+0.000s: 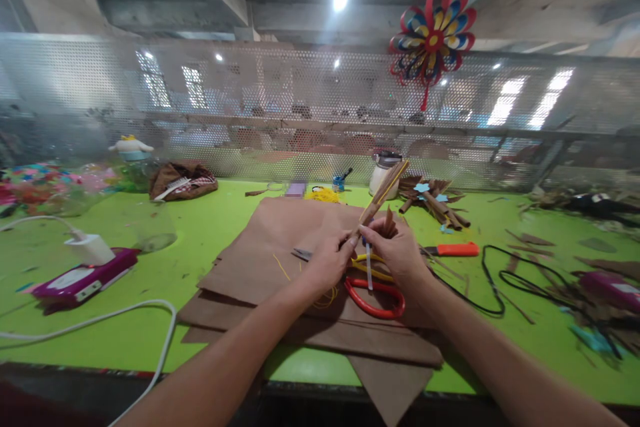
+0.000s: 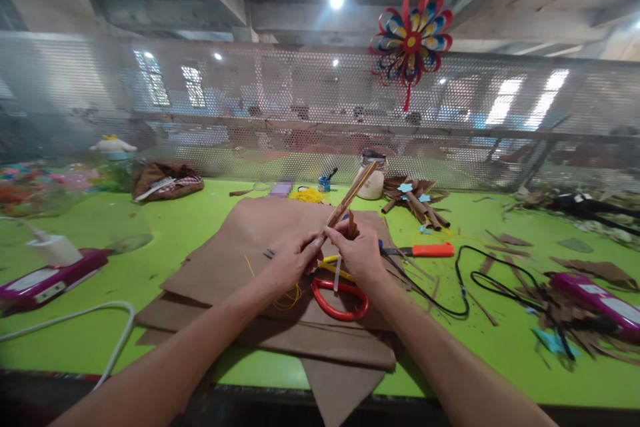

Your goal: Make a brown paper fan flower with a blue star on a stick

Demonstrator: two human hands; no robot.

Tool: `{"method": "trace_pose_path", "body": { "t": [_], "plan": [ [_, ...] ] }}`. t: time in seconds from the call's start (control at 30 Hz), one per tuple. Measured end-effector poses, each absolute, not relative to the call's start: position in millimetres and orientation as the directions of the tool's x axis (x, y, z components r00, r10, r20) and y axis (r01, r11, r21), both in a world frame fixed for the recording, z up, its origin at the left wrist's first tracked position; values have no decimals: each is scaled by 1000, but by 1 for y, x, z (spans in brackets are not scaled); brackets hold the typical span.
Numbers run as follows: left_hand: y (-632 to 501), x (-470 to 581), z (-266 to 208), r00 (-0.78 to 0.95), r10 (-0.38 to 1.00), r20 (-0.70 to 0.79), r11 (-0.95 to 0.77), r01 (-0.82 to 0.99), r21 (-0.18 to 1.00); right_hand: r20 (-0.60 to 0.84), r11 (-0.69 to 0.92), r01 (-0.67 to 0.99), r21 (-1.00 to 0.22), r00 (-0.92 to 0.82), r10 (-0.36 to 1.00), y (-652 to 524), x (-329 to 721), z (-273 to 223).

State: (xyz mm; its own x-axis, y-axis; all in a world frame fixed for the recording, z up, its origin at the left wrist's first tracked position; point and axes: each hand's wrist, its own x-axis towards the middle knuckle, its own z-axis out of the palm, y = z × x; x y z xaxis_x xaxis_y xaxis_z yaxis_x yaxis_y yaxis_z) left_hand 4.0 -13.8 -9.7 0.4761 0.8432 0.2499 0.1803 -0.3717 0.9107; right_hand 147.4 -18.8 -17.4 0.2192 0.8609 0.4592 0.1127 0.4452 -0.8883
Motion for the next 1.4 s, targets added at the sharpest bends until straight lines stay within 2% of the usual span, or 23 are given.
{"method": "trace_pose_path", "body": {
  "t": [0.73, 1.13, 1.4],
  "plan": [
    [-12, 5, -12, 483, 840, 246, -353, 142, 925, 527, 473, 245, -846, 253, 812, -22, 142, -16],
    [-12, 4, -11, 493, 844, 211, -313, 133, 940, 511, 470, 206, -858, 257, 821, -20, 143, -17],
    [-14, 6, -8, 501, 853, 144, -212, 81, 974, 517, 470, 223, -854, 254, 818, -20, 144, -20]
  ]
}}
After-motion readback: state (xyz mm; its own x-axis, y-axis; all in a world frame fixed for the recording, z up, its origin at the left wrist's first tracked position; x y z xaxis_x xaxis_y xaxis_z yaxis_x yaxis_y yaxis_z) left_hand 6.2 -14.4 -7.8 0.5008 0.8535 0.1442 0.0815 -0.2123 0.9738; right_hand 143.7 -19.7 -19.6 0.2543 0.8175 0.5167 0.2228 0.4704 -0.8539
